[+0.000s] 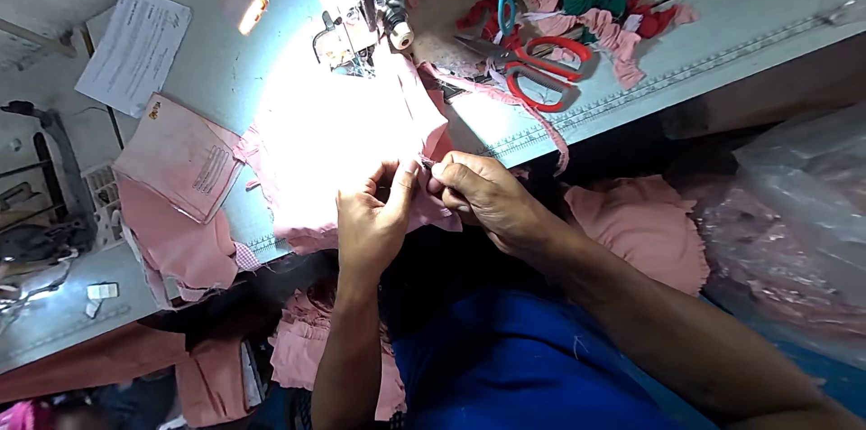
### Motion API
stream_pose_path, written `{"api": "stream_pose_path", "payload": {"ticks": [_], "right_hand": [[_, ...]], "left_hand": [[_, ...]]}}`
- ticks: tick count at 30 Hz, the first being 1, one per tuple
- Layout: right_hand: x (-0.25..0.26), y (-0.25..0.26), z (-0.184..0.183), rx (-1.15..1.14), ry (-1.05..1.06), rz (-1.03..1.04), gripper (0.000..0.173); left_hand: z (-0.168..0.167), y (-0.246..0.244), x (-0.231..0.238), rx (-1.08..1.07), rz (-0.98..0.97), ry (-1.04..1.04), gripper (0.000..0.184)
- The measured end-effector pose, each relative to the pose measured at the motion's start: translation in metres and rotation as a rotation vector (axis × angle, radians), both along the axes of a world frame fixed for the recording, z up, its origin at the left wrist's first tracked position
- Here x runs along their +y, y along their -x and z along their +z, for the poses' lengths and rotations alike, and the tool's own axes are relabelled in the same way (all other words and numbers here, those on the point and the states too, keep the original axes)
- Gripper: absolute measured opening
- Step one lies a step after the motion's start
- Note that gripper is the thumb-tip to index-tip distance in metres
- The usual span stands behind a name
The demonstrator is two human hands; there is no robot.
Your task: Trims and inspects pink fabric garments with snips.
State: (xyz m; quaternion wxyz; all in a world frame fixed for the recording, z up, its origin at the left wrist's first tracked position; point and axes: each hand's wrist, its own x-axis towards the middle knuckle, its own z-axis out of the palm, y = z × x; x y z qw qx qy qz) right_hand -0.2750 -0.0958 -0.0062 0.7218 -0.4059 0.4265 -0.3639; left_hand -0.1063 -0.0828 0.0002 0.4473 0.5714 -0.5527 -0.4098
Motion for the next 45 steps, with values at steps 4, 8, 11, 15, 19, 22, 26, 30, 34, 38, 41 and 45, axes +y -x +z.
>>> {"api": "stream_pose_path", "payload": {"ticks": [4,8,11,15,19,22,26,30,34,38,41,45], "right_hand": [[0.000,-0.002,-0.002,-0.141,-0.140,0.005,0.030],[-0.003,0.002,-0.003,-0.307,-0.341,0.070,0.038],[-0.005,0.005,-0.003,-0.325,-0.337,0.063,0.038],[-0.003,0.009,-0.001,-0.079,-0.046,0.020,0.030],[0.002,0.011,0.005,0.432,0.447,-0.131,0.019],[-0.006,0.009,0.008,0.660,0.716,-0.140,0.023],[-0.011,0.001,0.004,0.643,0.668,-0.124,0.011],[-0.008,-0.010,0.000,0.257,0.326,-0.138,0.009],[-0.008,-0.005,0.001,0.289,0.341,-0.080,0.010],[-0.006,-0.002,0.003,0.335,0.362,-0.121,0.011],[0.001,0.004,0.012,0.294,0.343,-0.112,0.015],[0.008,0.013,0.017,-0.010,0.123,0.076,0.033]], "left_hand": [[0.000,-0.001,-0.002,-0.014,-0.006,0.007,0.014],[-0.001,-0.004,-0.002,0.052,-0.035,-0.006,0.014],[-0.001,-0.004,-0.002,0.106,-0.045,0.006,0.013],[0.001,-0.004,-0.001,0.099,-0.032,0.015,0.011],[0.003,-0.003,-0.001,0.084,-0.030,0.023,0.010],[0.004,0.000,0.001,0.012,-0.033,0.022,0.011],[-0.004,0.006,0.006,-0.117,0.030,0.153,0.010],[-0.007,0.008,0.007,-0.052,0.079,0.156,0.009],[0.000,0.002,0.004,-0.056,0.059,0.043,0.010],[-0.001,0.004,-0.001,-0.028,0.047,0.065,0.008],[0.000,0.004,0.000,-0.018,0.056,0.040,0.008],[0.000,0.003,0.001,0.001,0.041,0.049,0.009]]}}
